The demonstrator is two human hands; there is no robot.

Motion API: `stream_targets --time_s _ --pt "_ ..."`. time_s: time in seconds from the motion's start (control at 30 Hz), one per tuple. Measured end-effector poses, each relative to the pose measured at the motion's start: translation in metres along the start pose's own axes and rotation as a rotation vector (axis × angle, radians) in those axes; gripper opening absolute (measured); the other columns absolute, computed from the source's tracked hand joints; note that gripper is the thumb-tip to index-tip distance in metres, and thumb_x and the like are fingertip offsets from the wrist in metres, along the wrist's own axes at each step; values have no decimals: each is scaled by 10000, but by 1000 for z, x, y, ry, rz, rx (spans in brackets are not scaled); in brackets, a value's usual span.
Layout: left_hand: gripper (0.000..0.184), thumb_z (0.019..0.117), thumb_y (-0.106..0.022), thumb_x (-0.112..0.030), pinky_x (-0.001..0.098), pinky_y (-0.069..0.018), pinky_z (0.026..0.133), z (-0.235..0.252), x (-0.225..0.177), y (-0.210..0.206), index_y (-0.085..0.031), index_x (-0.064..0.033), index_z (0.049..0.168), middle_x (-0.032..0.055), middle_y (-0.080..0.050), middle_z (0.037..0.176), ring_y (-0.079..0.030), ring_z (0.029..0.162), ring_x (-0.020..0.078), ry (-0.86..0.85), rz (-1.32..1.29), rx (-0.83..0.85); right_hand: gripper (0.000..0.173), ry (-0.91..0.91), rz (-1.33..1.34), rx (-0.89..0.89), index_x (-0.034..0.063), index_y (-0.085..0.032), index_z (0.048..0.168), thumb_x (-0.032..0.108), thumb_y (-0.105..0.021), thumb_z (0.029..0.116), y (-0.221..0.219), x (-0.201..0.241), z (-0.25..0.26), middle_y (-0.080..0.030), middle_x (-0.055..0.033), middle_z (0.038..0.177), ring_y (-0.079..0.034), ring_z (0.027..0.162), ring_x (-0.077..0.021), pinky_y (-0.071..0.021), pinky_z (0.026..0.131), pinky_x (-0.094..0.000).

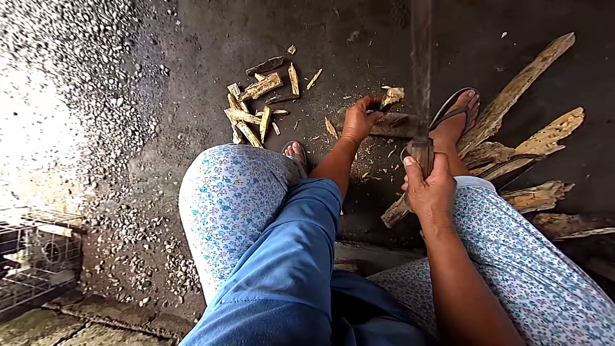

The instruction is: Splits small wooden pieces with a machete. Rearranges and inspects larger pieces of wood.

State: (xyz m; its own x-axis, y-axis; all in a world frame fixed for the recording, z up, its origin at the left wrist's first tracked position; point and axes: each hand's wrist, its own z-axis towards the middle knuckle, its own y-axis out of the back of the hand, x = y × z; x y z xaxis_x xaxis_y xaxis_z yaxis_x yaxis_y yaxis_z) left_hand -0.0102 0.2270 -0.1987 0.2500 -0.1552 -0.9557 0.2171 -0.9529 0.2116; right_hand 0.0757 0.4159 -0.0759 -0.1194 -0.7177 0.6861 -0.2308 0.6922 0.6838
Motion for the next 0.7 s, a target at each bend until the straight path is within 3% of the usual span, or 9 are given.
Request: stream_targets --time_s 0.1,0.17,0.23,0.3,0.4,0.5,0.53,0.6,0.7 --pt "334 897 -742 7 364 -547 1030 -2 1 -1 -678 51 1221 174 -727 1181 -708 1106 212 -5 -12 -5 453 278 81 -245 -19 -544 1195 400 -591 1027 6 12 -3 -659 -71 832 -684 664 -133 -604 638 -344" --pt "333 895 -742 6 362 -549 1025 -2 0 0 -682 49 1220 169 -731 1180 -711 1103 209 -6 -12 -12 450 330 80 -289 -40 -520 1192 377 -585 1033 0 10 -2 -653 -78 821 -684 661 -134 -603 631 -339" --pt "329 899 -743 0 368 -546 1031 -1 0 2 -684 41 1220 162 -732 1182 -709 1108 205 -1 -7 -7 490 141 -61 -107 -72 -511 1258 354 -599 1033 -6 0 -1 -658 -160 832 -687 668 -254 -598 659 -453" --pt "325 903 -744 -2 384 -539 1038 0 0 0 -685 47 1218 172 -731 1184 -708 1120 224 -20 20 -5 527 -135 -230 167 -69 -492 1313 377 -593 1051 -7 1 9 -666 -252 918 -703 807 -399 -563 780 -582" --pt "334 904 -743 4 384 -542 1035 3 -1 2 -671 44 1228 178 -721 1201 -708 1118 228 2 43 32 529 -214 -260 249 -54 -501 1306 400 -595 1050 -11 0 16 -663 -251 920 -703 794 -389 -565 778 -577" --pt "450 887 -711 62 404 -535 1052 5 3 7 -621 42 1328 193 -670 1312 -668 1201 256 41 -1 84 495 -209 -193 211 -21 -523 1277 411 -598 1048 -8 -4 16 -658 -212 873 -696 717 -345 -579 725 -553" --pt "518 871 -668 93 420 -524 1060 5 5 12 -583 51 1380 209 -636 1369 -636 1252 279 45 -47 46 474 -202 -157 183 -1 -536 1260 416 -602 1045 -2 -2 14 -656 -191 853 -687 696 -331 -580 707 -547" --pt "573 863 -583 119 417 -522 1046 2 9 26 -496 96 1429 251 -583 1412 -605 1273 299 84 -209 -190 456 -127 -90 98 21 -551 1262 415 -602 1041 17 10 3 -659 -156 839 -685 690 -296 -580 695 -536" --pt "467 998 -534 10 413 -554 956 -10 17 55 -457 53 1457 239 -596 1356 -635 1170 282 318 -422 -643 489 145 -19 -138 -23 -526 1263 406 -567 1033 41 28 -21 -652 -89 828 -679 659 -181 -599 638 -410"
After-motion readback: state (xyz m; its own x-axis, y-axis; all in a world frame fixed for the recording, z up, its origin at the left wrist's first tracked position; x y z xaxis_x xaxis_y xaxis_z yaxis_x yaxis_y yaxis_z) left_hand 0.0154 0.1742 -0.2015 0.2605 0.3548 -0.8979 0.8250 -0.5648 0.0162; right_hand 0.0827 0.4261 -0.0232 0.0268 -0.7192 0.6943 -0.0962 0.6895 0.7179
